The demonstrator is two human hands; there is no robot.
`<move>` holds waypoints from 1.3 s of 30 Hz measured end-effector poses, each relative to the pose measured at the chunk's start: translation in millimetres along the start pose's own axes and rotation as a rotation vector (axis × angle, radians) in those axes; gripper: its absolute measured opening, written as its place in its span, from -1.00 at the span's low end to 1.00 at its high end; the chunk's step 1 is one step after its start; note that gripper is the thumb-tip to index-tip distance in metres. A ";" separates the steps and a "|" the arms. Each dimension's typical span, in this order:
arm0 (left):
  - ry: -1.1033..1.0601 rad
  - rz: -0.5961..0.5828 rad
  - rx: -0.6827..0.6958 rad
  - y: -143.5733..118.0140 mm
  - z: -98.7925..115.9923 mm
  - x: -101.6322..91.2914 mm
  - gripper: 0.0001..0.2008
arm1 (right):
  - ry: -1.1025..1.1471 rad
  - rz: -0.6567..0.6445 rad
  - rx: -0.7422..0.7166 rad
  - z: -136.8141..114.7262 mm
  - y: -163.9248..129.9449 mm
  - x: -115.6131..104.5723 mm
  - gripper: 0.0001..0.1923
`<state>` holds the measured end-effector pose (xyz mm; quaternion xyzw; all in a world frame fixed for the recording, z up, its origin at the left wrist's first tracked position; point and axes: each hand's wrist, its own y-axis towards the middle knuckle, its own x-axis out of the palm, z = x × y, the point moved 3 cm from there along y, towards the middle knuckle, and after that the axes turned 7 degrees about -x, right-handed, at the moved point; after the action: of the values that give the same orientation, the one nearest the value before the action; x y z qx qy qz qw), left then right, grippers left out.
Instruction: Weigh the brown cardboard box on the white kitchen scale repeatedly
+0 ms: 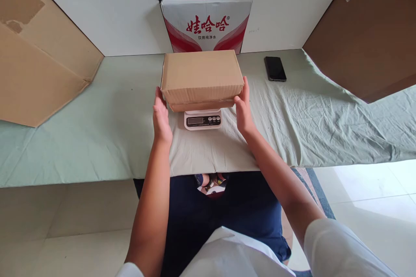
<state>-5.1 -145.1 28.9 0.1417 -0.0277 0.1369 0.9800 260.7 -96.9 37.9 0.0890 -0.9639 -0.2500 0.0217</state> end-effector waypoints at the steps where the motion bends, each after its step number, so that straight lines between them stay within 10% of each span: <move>1: -0.001 0.029 0.002 0.8 -0.6 -4.2 -0.18 | 0.009 0.040 0.004 1.6 0.6 -4.8 -0.17; 12: -0.025 -0.052 0.000 -1.2 11.0 15.9 -0.20 | 0.005 0.072 -0.042 -1.7 -1.7 12.1 -0.22; 18: -0.070 -0.053 0.078 67.0 20.5 17.5 -0.23 | -0.040 0.104 -0.155 -3.0 64.1 13.3 -0.22; 25: -0.065 -0.003 -0.030 146.9 -24.8 22.7 -0.14 | -0.018 0.140 -0.122 48.5 134.8 18.6 -0.16; 39: -0.022 -0.013 -0.183 153.6 -69.4 18.1 -0.01 | 0.070 0.248 0.044 106.9 131.9 -2.2 -0.17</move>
<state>-29.0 21.1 5.6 0.0534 -0.0500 0.1260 0.9893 232.4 67.9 8.5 -0.0216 -0.9714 -0.2209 0.0843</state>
